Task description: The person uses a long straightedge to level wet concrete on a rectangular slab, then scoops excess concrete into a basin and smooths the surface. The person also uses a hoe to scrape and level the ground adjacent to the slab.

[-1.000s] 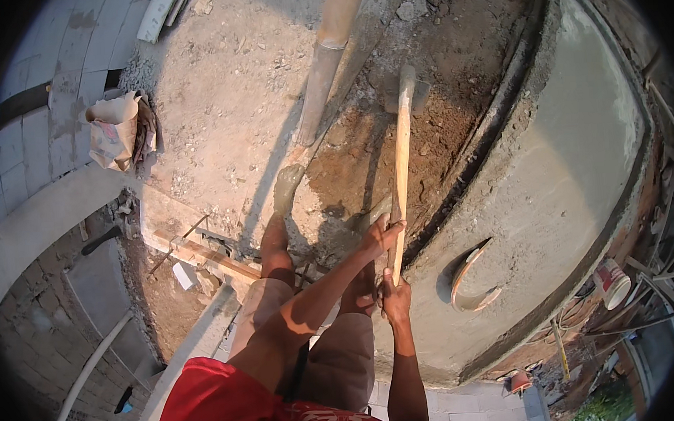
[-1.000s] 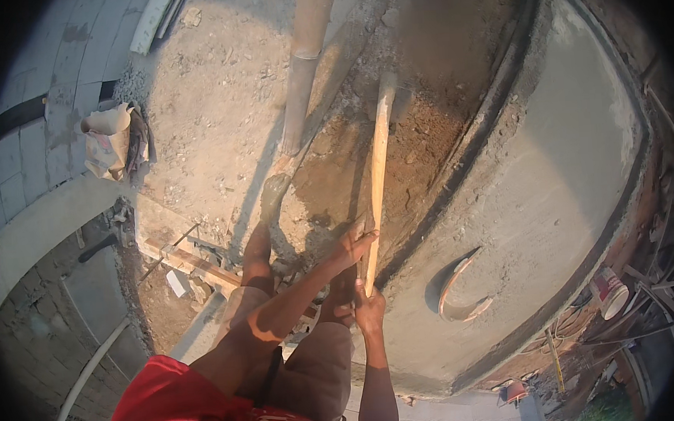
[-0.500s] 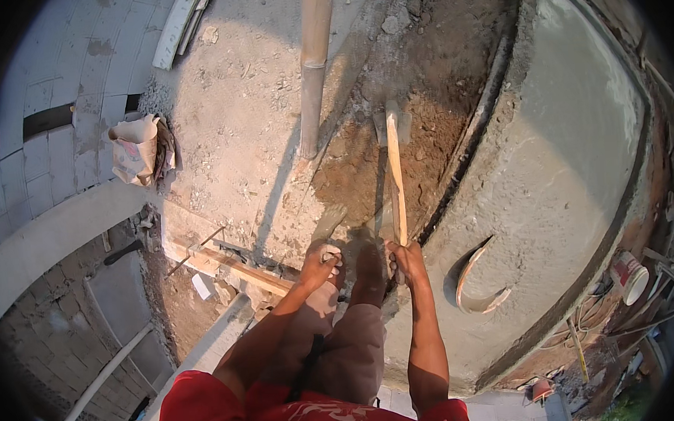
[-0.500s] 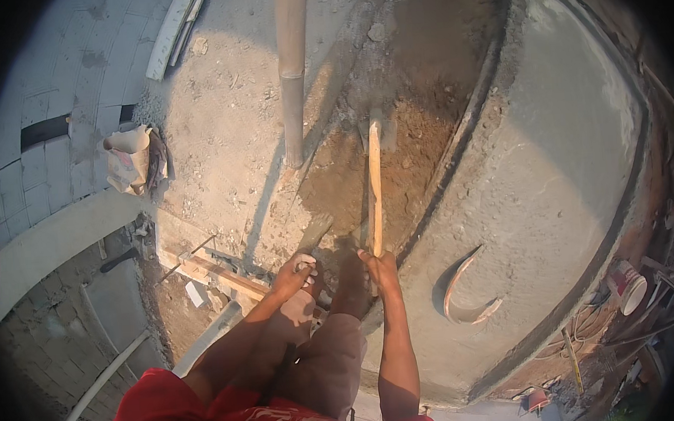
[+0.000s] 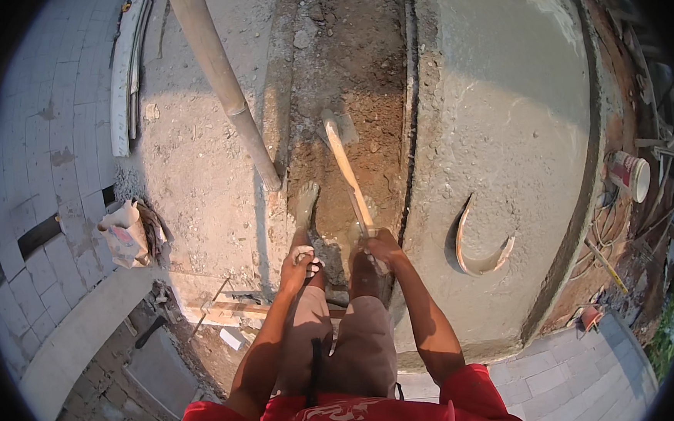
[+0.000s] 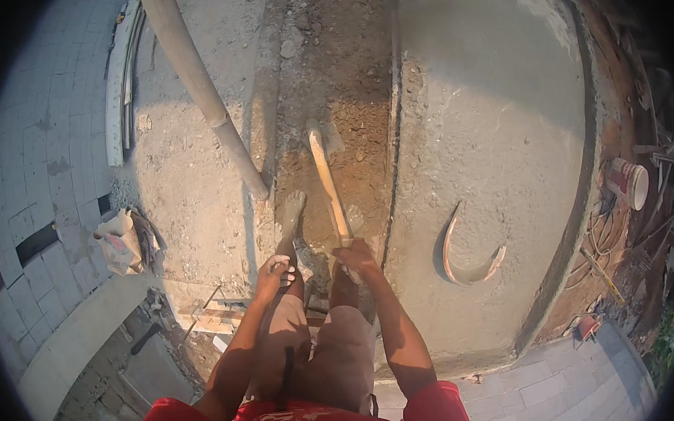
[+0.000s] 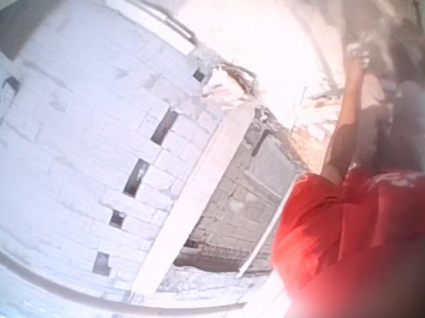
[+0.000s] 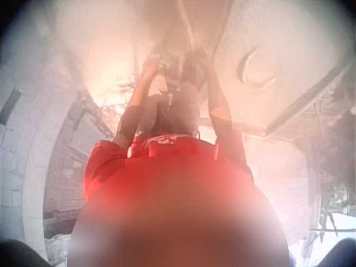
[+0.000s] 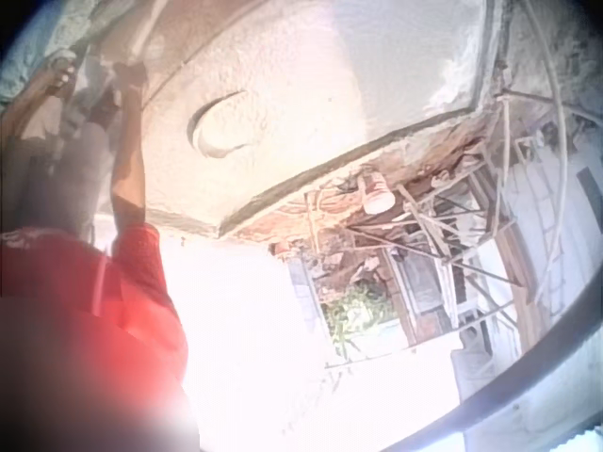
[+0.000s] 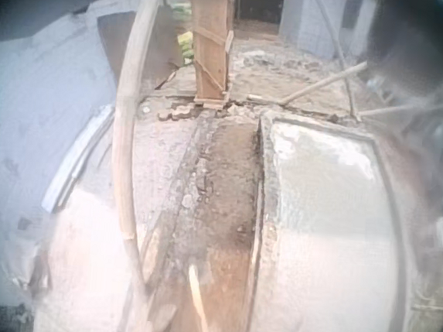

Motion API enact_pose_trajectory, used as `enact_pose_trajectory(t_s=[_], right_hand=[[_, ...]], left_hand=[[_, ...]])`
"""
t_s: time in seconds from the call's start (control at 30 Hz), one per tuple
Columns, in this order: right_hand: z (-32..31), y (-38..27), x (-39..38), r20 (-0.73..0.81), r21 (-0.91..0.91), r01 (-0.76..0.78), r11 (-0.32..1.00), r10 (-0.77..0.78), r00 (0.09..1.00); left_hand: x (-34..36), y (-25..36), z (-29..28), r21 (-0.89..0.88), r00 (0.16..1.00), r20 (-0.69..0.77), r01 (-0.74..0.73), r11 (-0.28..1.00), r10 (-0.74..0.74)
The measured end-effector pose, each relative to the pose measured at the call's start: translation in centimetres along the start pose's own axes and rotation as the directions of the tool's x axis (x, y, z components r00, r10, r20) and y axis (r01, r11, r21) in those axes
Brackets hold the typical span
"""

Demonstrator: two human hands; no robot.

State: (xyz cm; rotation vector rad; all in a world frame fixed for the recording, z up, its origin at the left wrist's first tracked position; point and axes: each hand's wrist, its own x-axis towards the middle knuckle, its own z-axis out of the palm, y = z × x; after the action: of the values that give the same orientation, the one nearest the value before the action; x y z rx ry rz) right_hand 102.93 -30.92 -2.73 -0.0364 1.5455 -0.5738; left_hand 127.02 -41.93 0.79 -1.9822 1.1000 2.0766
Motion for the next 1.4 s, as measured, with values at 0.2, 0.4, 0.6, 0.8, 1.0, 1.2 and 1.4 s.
enact_pose_trajectory(t_s=[0.2,0.4,0.6,0.8,1.0,1.2,1.4], right_hand=[[-0.3,2.2,-3.1,-0.178,-0.166,0.125,0.978,-0.154,0.972],[3.5,6.2,-12.3,-0.034,0.410,0.097,0.907,-0.090,0.995],[14.2,4.9,-25.3,-0.590,-0.023,0.161,0.987,-0.143,0.795],[23.3,6.3,-39.5,-0.526,0.685,0.222,0.694,0.260,0.810],[31.4,7.0,-47.0,-0.347,0.913,0.406,0.021,0.563,0.750],[38.0,14.9,-52.0,-0.187,0.804,0.556,-0.211,0.797,0.574],[47.0,27.4,-56.1,-0.107,0.892,0.440,-0.107,0.894,0.435]], left_hand=[[0.0,0.4,-2.1,0.264,0.995,0.021,0.090,0.960,-0.099],[1.5,2.3,-9.6,0.572,0.959,0.035,0.211,0.792,-0.280],[2.7,15.0,-13.1,0.790,0.960,0.100,0.083,0.607,-0.262],[5.1,27.9,-6.6,0.843,0.975,0.198,-0.115,0.526,-0.105],[0.8,31.7,7.3,0.808,0.890,0.451,-0.375,0.454,-0.068],[-7.9,25.6,19.2,0.792,0.789,0.603,-0.574,0.209,-0.118],[-13.1,18.1,25.0,0.780,0.755,0.625,-0.595,0.193,-0.201]])
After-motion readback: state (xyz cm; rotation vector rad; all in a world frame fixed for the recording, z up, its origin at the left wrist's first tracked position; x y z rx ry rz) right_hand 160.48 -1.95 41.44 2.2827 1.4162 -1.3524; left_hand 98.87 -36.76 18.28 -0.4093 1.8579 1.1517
